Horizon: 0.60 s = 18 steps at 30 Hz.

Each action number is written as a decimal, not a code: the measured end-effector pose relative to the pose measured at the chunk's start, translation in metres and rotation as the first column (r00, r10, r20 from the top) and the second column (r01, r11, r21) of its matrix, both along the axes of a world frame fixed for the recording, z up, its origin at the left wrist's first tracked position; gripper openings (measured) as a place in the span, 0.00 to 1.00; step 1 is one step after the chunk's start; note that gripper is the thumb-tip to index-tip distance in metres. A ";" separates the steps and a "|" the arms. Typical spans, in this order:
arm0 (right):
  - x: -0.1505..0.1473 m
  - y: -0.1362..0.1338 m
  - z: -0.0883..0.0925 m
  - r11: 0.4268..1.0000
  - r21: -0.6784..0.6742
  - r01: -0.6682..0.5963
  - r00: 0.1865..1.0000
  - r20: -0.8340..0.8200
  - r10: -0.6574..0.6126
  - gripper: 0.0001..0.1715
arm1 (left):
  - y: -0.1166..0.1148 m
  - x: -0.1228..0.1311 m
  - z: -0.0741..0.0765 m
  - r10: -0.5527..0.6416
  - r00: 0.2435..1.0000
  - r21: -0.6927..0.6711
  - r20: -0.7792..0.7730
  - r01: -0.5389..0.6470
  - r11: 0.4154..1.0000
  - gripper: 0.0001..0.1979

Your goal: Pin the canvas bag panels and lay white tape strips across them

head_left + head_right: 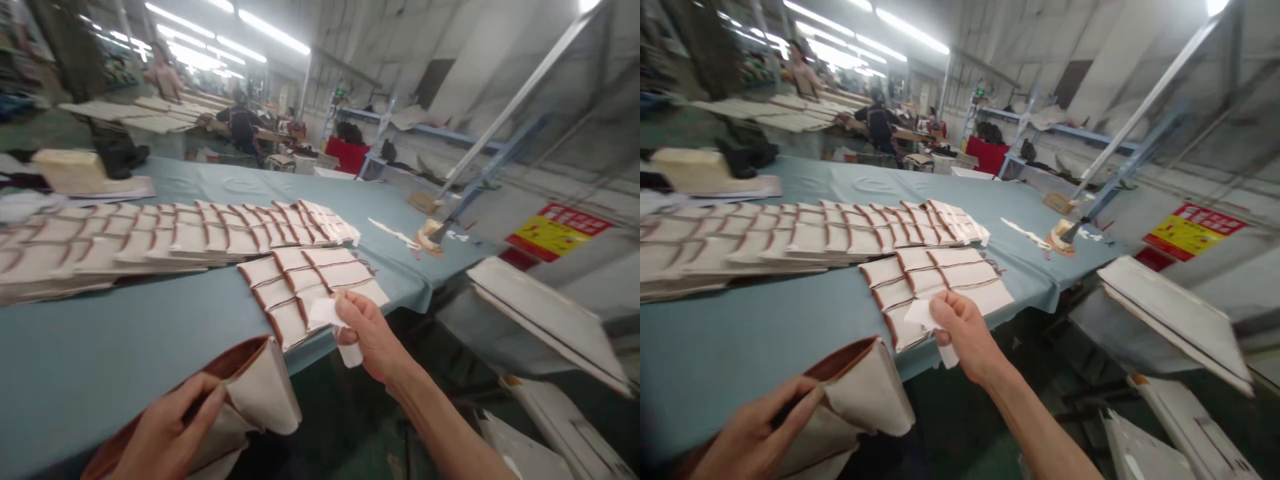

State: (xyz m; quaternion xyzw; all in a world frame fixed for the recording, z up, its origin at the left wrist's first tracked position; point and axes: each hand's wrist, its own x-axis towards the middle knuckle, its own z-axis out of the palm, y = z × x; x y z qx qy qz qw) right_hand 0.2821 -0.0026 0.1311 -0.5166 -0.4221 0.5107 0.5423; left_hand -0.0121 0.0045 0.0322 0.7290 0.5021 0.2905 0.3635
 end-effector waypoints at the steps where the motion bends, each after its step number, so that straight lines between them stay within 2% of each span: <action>1: -0.023 -0.009 -0.002 0.998 -0.014 -0.068 0.997 -0.045 0.067 0.41 | -0.007 -0.005 0.005 0.013 1.000 -0.028 0.003 -0.012 1.000 0.19; 4: -0.081 -0.033 -0.010 0.957 -0.069 -0.283 0.950 -0.154 0.270 0.37 | -0.026 -0.012 0.025 0.106 0.990 -0.090 0.096 -0.097 0.991 0.20; 6: -0.111 -0.045 -0.018 0.932 -0.114 -0.345 0.937 -0.091 0.336 0.33 | -0.038 -0.016 0.038 0.163 0.970 -0.143 0.181 -0.138 0.980 0.19; 8: -0.134 -0.054 -0.030 0.944 -0.120 -0.309 0.941 0.105 0.321 0.27 | -0.049 -0.023 0.046 0.225 0.941 -0.183 0.252 -0.182 0.966 0.17; 11: -0.158 -0.066 -0.046 0.971 -0.051 -0.234 0.910 0.340 0.237 0.19 | -0.066 -0.037 0.048 0.281 0.892 -0.247 0.354 -0.200 0.948 0.14; 15: -0.175 -0.080 -0.056 0.975 -0.023 -0.220 0.895 0.393 0.211 0.18 | -0.083 -0.051 0.040 0.277 0.851 -0.305 0.446 -0.146 0.941 0.14; 18: -0.180 -0.088 -0.057 0.976 0.081 -0.204 0.858 0.496 0.138 0.15 | -0.091 -0.057 0.035 0.264 0.836 -0.327 0.480 -0.108 0.939 0.15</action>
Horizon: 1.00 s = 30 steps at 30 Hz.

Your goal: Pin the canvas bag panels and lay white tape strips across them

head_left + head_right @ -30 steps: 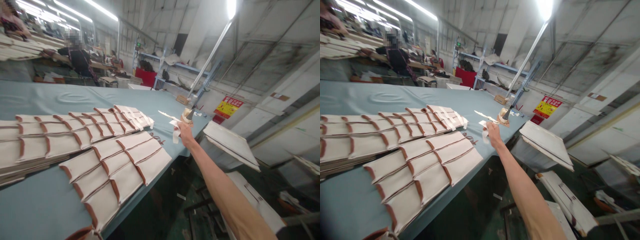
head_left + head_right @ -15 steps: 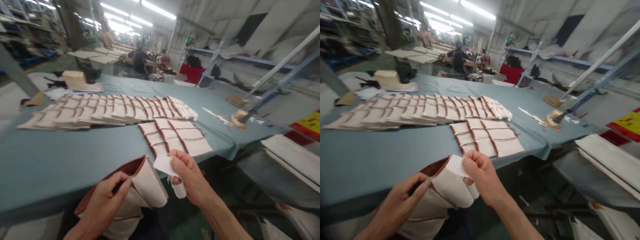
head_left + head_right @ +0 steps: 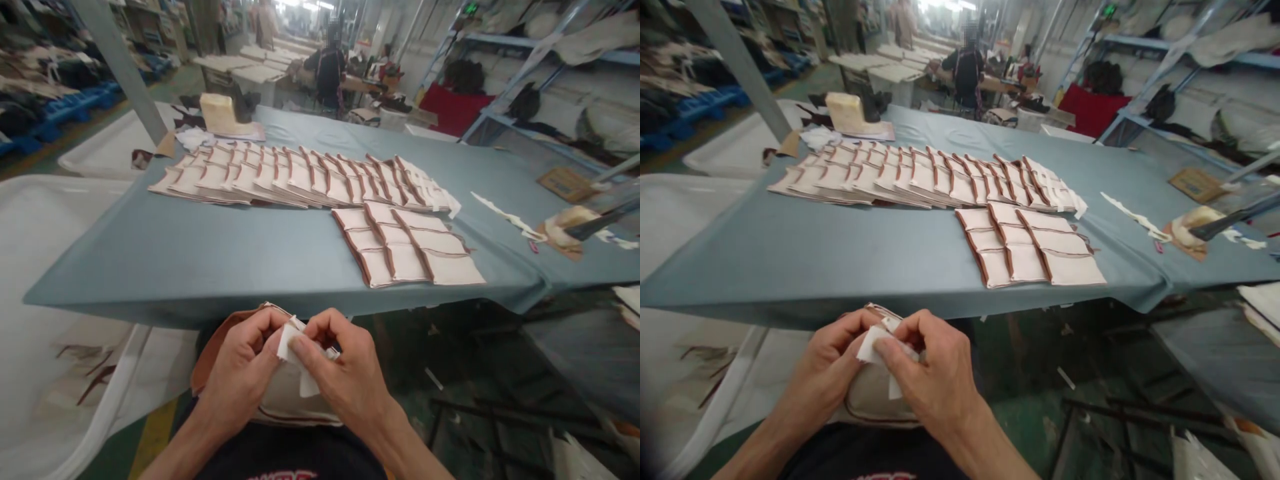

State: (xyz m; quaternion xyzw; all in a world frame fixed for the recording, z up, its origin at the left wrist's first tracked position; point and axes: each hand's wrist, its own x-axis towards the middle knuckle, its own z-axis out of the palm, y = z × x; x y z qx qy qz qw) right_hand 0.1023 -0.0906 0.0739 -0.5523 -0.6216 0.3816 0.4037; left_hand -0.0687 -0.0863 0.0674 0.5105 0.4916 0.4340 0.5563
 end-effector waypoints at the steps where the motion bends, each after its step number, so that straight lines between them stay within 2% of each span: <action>1: 0.000 -0.001 0.001 0.997 0.082 -0.003 0.999 0.042 0.000 0.12 | -0.002 -0.001 -0.001 -0.012 0.999 -0.020 0.032 0.013 1.000 0.16; 3: 0.002 -0.002 0.003 0.963 0.264 -0.063 0.992 0.125 0.030 0.08 | -0.006 -0.003 -0.001 -0.042 0.993 -0.090 0.113 0.052 0.995 0.17; 5: 0.006 -0.001 0.007 0.903 0.390 -0.183 0.974 0.198 0.112 0.11 | -0.009 -0.005 -0.003 -0.064 0.979 -0.159 0.193 0.095 0.983 0.19; 7: 0.008 0.000 0.010 0.858 0.427 -0.285 0.952 0.226 0.204 0.12 | -0.011 -0.005 -0.005 -0.074 0.964 -0.222 0.256 0.133 0.966 0.21; 9: 0.007 0.002 0.011 0.852 0.416 -0.317 0.947 0.180 0.265 0.10 | -0.012 -0.005 -0.006 -0.074 0.948 -0.269 0.309 0.162 0.949 0.23; 12: 0.003 0.001 0.011 0.887 0.369 -0.278 0.958 0.040 0.283 0.06 | -0.012 -0.004 -0.004 -0.092 0.937 -0.287 0.336 0.195 0.938 0.21; 16: 0.006 -0.006 0.018 0.948 0.268 -0.173 0.969 -0.127 0.213 0.05 | -0.010 -0.006 -0.001 -0.122 0.968 -0.228 0.217 0.172 0.959 0.19; 19: 0.015 -0.014 0.024 0.996 0.050 -0.075 0.960 -0.268 0.086 0.13 | -0.008 -0.013 -0.001 -0.121 0.984 -0.224 0.131 0.148 0.963 0.23; 22: 0.020 -0.019 0.025 0.979 -0.173 -0.108 0.946 -0.322 0.047 0.19 | -0.004 -0.018 0.000 -0.154 0.985 -0.215 0.080 0.168 0.962 0.25; 27: 0.015 -0.019 0.016 0.968 -0.222 -0.116 0.964 -0.260 0.056 0.15 | 0.000 -0.017 0.011 -0.237 0.971 -0.099 -0.043 0.232 0.968 0.24; 30: 0.012 -0.018 0.015 0.962 -0.254 -0.098 0.966 -0.255 0.031 0.14 | 0.001 -0.014 0.016 -0.243 0.962 -0.057 -0.127 0.238 0.970 0.23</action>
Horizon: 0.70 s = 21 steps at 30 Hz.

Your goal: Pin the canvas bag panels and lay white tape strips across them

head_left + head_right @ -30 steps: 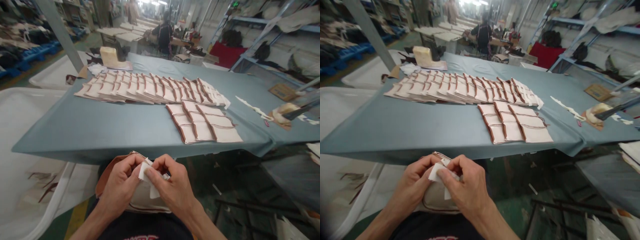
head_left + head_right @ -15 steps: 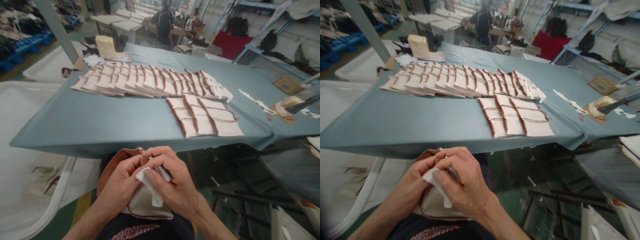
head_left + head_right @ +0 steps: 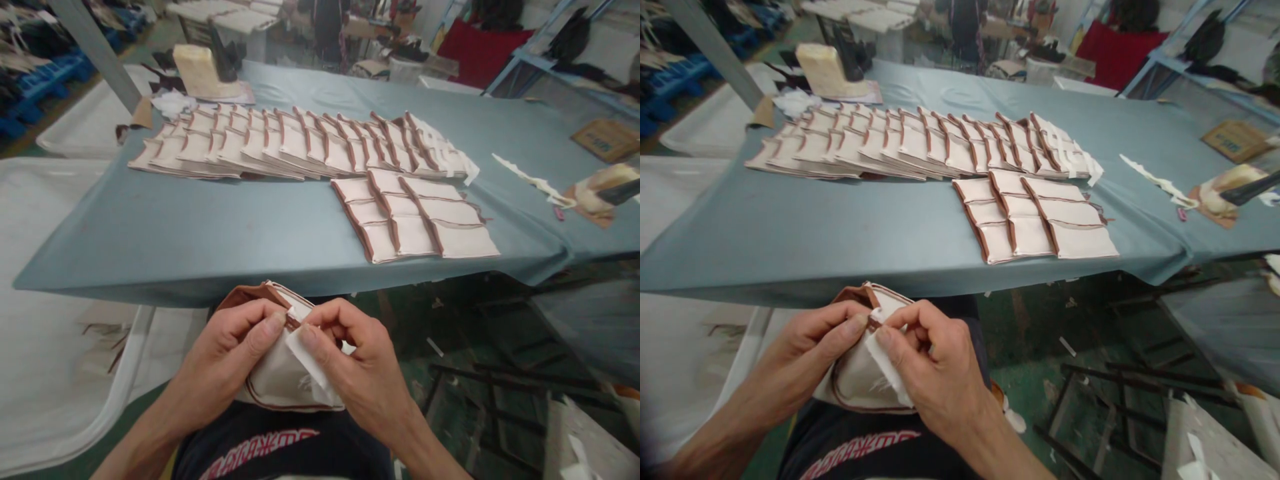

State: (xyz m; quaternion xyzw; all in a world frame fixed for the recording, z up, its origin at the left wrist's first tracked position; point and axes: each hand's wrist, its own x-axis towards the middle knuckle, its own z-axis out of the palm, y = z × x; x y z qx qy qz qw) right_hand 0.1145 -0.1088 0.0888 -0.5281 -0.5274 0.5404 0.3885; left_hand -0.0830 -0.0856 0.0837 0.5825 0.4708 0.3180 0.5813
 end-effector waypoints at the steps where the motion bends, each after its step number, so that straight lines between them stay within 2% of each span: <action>1: 0.000 0.000 0.000 1.000 -0.005 0.001 1.000 0.007 -0.001 0.15 | 0.000 0.001 0.001 -0.002 1.000 0.016 -0.018 0.002 1.000 0.22; 9: 0.004 0.003 -0.002 1.000 0.028 0.010 0.997 0.072 -0.012 0.15 | 0.003 0.010 0.012 0.006 0.997 0.141 -0.081 0.006 0.990 0.19; 14: 0.005 0.003 -0.005 0.989 0.148 0.020 0.989 0.145 -0.042 0.11 | 0.005 0.010 0.010 -0.013 0.995 0.119 -0.095 0.024 0.993 0.19; 17: 0.005 0.008 -0.004 0.990 0.144 0.007 0.986 0.162 -0.030 0.11 | 0.010 0.009 0.008 -0.056 0.995 0.118 -0.087 0.066 0.991 0.20; 19: 0.005 0.010 -0.004 0.992 0.126 -0.004 0.985 0.174 -0.019 0.11 | 0.011 0.008 0.009 -0.064 0.992 0.182 -0.112 0.084 0.980 0.19; 21: 0.004 0.008 -0.006 0.984 0.178 0.003 0.980 0.196 -0.038 0.12 | 0.006 0.008 0.010 -0.033 0.983 0.306 -0.181 0.089 0.948 0.18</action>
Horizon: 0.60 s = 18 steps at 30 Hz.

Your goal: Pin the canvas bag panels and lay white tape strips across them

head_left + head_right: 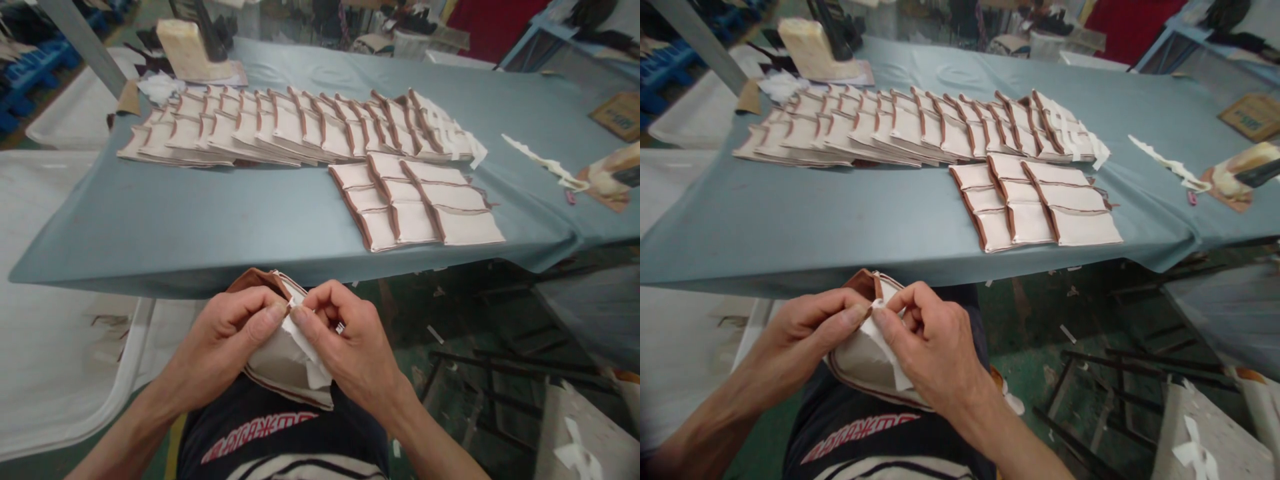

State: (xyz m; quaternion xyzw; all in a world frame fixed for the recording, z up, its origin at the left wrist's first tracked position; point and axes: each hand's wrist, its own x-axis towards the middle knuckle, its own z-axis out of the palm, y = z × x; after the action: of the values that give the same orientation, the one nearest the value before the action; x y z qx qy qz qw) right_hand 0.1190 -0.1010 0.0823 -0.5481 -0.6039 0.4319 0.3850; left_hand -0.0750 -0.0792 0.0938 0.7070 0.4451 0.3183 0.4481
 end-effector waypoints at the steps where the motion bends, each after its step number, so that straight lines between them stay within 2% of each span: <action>1: 0.000 -0.003 -0.002 0.997 0.076 0.009 1.000 0.014 -0.010 0.13 | -0.005 0.000 0.001 0.007 0.999 0.096 -0.032 -0.004 0.995 0.17; 3: -0.001 -0.012 -0.008 0.954 0.299 0.011 0.999 0.031 -0.022 0.17 | -0.020 0.001 0.001 0.019 0.995 0.306 -0.095 0.012 0.952 0.14; 5: 0.000 -0.023 -0.017 0.866 0.501 -0.004 1.000 0.022 -0.008 0.21 | -0.038 0.003 -0.001 0.018 0.992 0.485 -0.123 0.044 0.873 0.12; 6: 0.001 -0.029 -0.023 0.828 0.561 -0.015 1.000 0.016 0.008 0.21 | -0.046 0.005 -0.003 0.025 0.991 0.542 -0.129 0.049 0.839 0.13; 8: 0.003 -0.038 -0.034 0.803 0.595 -0.036 0.999 0.013 0.036 0.21 | -0.059 0.008 -0.008 0.039 0.984 0.579 -0.173 0.070 0.812 0.13; 11: 0.005 -0.048 -0.045 0.827 0.560 -0.036 0.999 0.017 0.032 0.19 | -0.069 0.011 -0.020 0.045 0.979 0.565 -0.199 0.077 0.822 0.13; 14: 0.005 -0.052 -0.047 0.858 0.514 -0.020 1.000 0.030 0.005 0.18 | -0.072 0.010 -0.035 0.037 0.994 0.512 -0.102 0.020 0.859 0.13; 16: 0.005 -0.053 -0.045 0.922 0.385 -0.025 1.000 0.008 0.024 0.17 | -0.070 0.007 -0.040 0.021 0.998 0.370 -0.053 0.000 0.929 0.13; 18: 0.006 -0.051 -0.043 0.989 0.148 -0.005 0.993 -0.120 0.023 0.18 | -0.062 0.002 -0.040 0.022 1.000 0.168 -0.022 -0.018 0.986 0.13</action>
State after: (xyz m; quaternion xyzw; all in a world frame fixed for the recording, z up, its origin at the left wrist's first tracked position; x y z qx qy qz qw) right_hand 0.1250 -0.1523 0.0396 -0.4867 -0.6135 0.4213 0.4575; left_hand -0.0732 -0.1417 0.0535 0.7412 0.4293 0.3508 0.3785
